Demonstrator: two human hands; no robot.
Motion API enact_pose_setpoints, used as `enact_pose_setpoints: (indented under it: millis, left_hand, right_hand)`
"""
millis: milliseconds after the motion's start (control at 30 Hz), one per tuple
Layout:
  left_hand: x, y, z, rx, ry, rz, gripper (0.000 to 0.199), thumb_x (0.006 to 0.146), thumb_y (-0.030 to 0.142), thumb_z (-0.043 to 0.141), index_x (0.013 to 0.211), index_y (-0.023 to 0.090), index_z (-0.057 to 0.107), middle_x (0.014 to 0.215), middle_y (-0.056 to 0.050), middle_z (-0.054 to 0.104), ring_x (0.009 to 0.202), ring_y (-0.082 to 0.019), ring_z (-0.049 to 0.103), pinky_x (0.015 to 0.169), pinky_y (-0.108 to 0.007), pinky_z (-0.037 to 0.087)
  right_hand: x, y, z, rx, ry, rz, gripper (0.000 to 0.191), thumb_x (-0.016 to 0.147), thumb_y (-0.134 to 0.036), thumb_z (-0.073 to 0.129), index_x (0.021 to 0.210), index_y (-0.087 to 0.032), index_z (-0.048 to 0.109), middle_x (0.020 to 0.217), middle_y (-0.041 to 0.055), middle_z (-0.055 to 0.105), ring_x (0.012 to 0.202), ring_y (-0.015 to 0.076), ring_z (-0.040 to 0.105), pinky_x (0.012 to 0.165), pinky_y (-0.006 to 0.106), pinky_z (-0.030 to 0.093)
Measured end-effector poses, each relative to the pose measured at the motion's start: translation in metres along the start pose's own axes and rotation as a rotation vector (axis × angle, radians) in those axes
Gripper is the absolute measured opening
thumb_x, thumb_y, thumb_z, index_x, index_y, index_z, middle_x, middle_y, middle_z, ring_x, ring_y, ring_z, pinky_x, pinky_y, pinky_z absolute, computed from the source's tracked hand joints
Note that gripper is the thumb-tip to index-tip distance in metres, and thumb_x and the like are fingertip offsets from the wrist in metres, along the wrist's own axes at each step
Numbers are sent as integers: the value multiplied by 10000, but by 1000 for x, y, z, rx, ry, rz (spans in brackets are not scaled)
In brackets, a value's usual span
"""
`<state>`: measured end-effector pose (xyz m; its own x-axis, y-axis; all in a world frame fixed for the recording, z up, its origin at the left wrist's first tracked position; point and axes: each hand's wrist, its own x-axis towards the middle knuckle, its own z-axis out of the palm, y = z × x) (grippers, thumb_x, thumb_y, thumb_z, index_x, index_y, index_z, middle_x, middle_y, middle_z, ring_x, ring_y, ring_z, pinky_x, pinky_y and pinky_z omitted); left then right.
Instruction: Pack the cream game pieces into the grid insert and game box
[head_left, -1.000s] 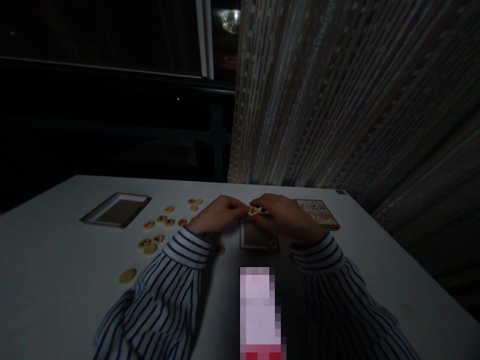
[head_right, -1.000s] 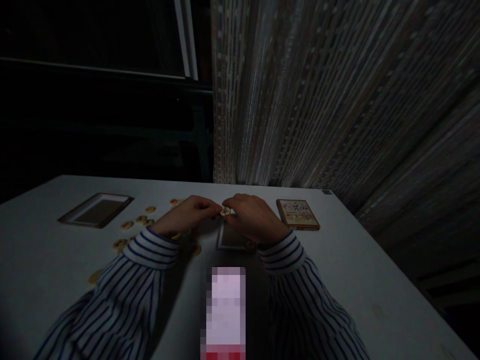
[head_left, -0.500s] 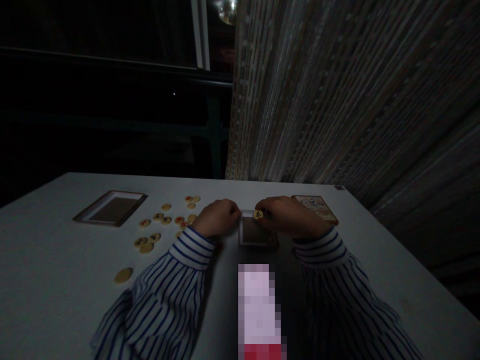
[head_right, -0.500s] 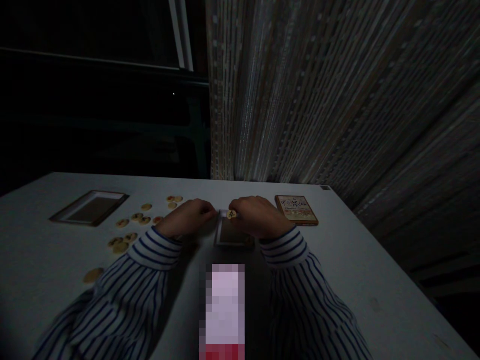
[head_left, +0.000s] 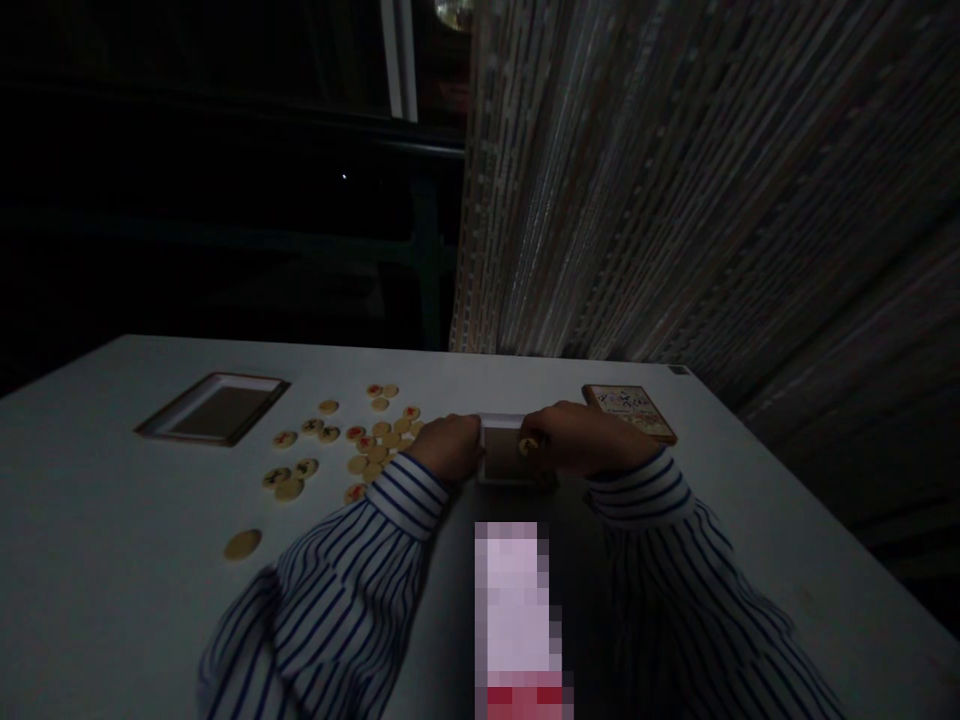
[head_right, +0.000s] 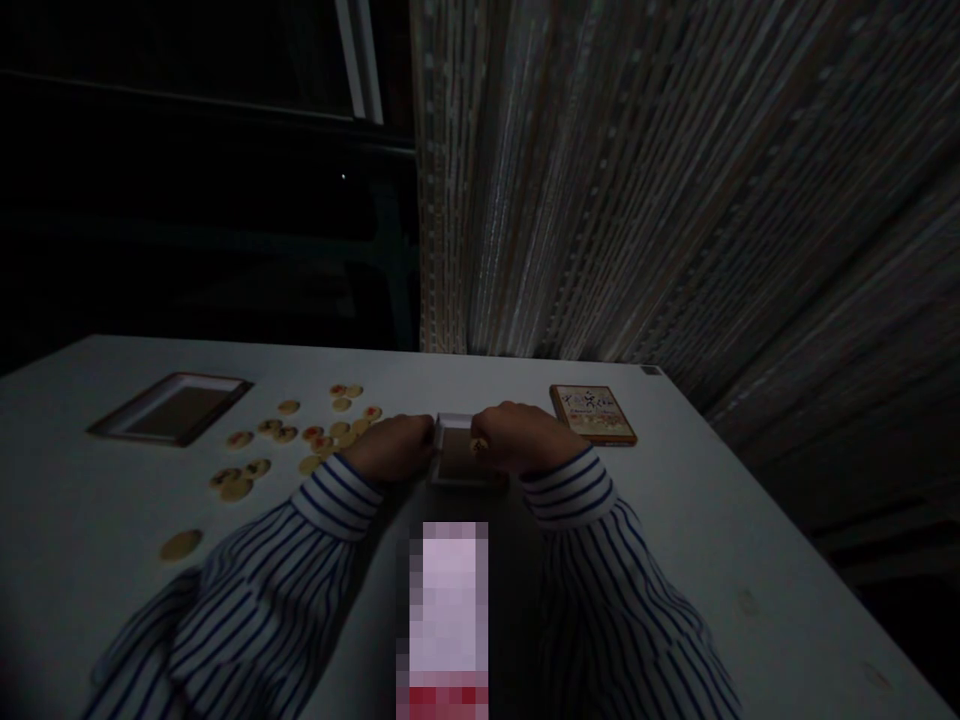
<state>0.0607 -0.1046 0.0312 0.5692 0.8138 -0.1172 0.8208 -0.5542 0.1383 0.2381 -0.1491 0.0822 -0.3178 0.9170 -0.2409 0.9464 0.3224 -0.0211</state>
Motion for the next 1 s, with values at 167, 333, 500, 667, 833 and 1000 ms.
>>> enact_pose_setpoints:
  millis: [167,333,500,667,833,1000]
  left_hand:
    - [1,-1,1,-27,-27,44,283,786,305,422,972,149,568,970,-138,654,886,-239,622,690,-312,472]
    - [2,0,3,-34,-39,62,270,794,284,417,951,140,583,956,-147,660,886,-235,625,696,-307,472]
    - [2,0,2,-60,-40,56,257,788,275,436,949,140,584,962,-147,658,899,-232,622,697,-298,472]
    - [2,-1,3,-61,-27,62,251,790,271,432,928,137,592,936,-145,664,879,-235,629,680,-292,474]
    - [4,-2,6,-57,-7,71,261,784,262,428,935,127,593,927,-150,665,863,-243,633,670,-300,477]
    - [4,-3,5,-84,-20,79,254,782,263,450,951,139,594,936,-137,664,882,-229,627,687,-287,473]
  right_hand:
    - [3,-1,4,-21,-53,41,268,709,-284,518,939,-224,642,867,83,656,745,198,596,579,261,381]
    - [5,-4,8,-23,-90,42,269,704,-287,514,922,-206,648,854,87,660,732,193,601,551,250,374]
    - [9,-8,13,-49,-103,18,256,688,-271,520,881,-178,661,826,101,671,719,206,616,525,247,374]
    - [11,-10,15,-56,-133,7,267,686,-260,512,872,-146,667,843,134,673,724,228,629,527,259,395]
    - [13,-11,17,-70,-163,5,248,689,-263,521,848,-146,673,818,132,677,690,223,627,510,260,399]
    - [18,-10,20,-41,-201,4,246,689,-268,530,855,-155,672,791,109,675,668,199,618,520,255,402]
